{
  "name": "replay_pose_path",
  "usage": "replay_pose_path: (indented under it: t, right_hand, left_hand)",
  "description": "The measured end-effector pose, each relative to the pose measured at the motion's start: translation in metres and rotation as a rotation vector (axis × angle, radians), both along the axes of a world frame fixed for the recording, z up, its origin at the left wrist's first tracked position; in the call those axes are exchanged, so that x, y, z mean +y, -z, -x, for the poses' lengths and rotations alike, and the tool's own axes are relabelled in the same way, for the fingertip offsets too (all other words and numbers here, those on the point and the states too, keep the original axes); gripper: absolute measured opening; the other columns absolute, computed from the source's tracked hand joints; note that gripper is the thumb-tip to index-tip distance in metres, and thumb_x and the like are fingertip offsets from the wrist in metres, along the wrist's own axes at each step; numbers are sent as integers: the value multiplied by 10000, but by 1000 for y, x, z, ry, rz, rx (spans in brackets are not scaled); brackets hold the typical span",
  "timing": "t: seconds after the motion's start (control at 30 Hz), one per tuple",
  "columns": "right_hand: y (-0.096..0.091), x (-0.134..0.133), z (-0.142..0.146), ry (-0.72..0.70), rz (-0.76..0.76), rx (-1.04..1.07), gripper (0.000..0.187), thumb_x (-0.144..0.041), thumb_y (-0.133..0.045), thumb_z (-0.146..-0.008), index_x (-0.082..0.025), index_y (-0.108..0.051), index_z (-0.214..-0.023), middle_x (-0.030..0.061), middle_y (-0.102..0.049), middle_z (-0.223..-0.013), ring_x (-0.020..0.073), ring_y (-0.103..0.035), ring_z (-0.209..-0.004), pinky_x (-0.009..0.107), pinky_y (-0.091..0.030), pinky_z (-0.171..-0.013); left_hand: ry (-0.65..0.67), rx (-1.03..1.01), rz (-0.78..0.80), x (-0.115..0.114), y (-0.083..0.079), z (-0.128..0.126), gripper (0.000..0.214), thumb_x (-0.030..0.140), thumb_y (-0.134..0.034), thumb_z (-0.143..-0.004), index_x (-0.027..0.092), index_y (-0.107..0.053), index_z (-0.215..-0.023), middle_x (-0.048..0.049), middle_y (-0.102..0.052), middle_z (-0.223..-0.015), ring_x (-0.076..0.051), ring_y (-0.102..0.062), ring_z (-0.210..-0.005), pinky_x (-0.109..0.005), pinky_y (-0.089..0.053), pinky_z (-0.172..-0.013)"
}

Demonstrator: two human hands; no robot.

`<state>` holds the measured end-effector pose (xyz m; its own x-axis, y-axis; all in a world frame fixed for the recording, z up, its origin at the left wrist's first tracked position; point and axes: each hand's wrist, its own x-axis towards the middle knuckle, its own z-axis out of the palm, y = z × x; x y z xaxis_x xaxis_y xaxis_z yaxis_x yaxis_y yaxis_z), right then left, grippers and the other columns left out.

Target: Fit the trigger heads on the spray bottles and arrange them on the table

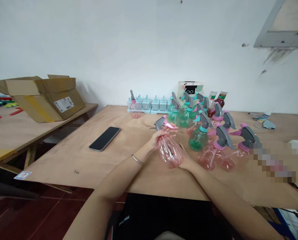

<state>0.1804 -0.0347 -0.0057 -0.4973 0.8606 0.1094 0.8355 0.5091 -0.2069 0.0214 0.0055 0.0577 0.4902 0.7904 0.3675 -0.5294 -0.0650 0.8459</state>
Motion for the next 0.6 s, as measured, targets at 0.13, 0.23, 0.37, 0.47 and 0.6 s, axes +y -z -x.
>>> replay_pose_path:
  t: [0.13,0.23,0.37,0.47,0.6]
  right_hand:
    - [-6,-2,-1,11,26,-66,697,-438,-460,-902,-152,-285,-1513,118,-215,-1592,291,-170,-1482,515,-146,-1194]
    - [-10,-4,0,16,34,-82,706,-439,-452,-909,-138,-265,-1520,134,-227,-1585,305,-169,-1481,527,-159,-1187]
    - [-13,-6,2,26,45,-88,705,-436,-458,-914,-143,-258,-1523,145,-256,-1574,325,-179,-1476,541,-159,-1181]
    - [-13,-6,3,24,56,-65,698,-448,-447,-917,-139,-270,-1518,152,-262,-1571,329,-188,-1472,554,-154,-1176]
    - [-10,-4,1,22,52,-37,701,-454,-436,-914,-130,-272,-1513,141,-229,-1585,307,-179,-1477,547,-140,-1179]
  left_hand:
    - [97,-35,41,-8,-2,5,253,340,-640,-639,151,-644,-807,-95,-714,-910,-332,-636,-1086,-463,-497,-961]
    - [134,0,41,-13,-4,5,238,341,-677,-623,149,-649,-761,-93,-714,-856,-336,-659,-1026,-460,-508,-935]
    - [194,-4,53,-14,-6,3,336,327,-684,-626,156,-666,-916,-103,-712,-998,-333,-634,-1092,-492,-446,-1015]
    - [203,20,57,-14,-6,4,340,345,-689,-629,153,-666,-909,-112,-715,-980,-337,-637,-1087,-500,-430,-1029]
    - [162,74,47,-16,-7,8,271,364,-720,-615,158,-654,-779,-87,-712,-796,-335,-669,-1007,-481,-471,-983]
